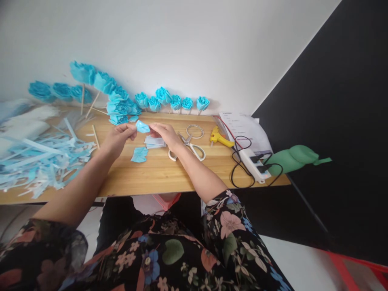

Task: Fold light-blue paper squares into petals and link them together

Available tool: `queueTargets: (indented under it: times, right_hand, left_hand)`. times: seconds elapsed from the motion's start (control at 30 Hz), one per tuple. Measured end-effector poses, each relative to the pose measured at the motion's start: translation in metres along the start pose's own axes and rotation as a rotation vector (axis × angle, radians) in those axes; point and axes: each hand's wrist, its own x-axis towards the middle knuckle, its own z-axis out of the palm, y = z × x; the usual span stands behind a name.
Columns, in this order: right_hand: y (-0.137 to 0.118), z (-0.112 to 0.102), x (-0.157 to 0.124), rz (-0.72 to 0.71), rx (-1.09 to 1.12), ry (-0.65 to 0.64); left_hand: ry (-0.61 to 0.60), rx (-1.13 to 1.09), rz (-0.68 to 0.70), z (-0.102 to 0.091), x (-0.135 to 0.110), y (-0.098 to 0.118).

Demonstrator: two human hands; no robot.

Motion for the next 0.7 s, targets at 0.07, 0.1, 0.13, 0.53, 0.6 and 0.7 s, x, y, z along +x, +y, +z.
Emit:
queueTargets:
  times: [0.07,0.1,0.13,0.53,0.6,0.7]
  right_hand:
    - [0.003,0.000,0.001,0.001,-0.036,0.016]
    - [0.005,0.001,0.002,-0.008,-0.054,0.031]
    - [0.006,0.001,0.003,-0.023,-0.070,0.050]
    - [0.002,-0.011,0.008,-0.069,-0.039,0.158]
    - [0.003,-0.010,0.008,-0.075,-0.011,0.122]
    - [0.004,-0.007,0.008,-0.063,0.007,0.081]
  left_hand:
    - [-0.004,0.043,-0.003,0.000,0.000,0.001]
    - [-0.016,0.067,-0.009,-0.001,0.000,0.001]
    - [-0.033,0.092,-0.016,-0.001,0.000,0.001]
    - [-0.195,0.623,-0.187,-0.040,0.012,-0.004]
    - [-0.282,0.700,-0.222,-0.042,0.012,-0.002]
    - [-0.372,0.733,-0.253,-0.038,0.009,0.000]
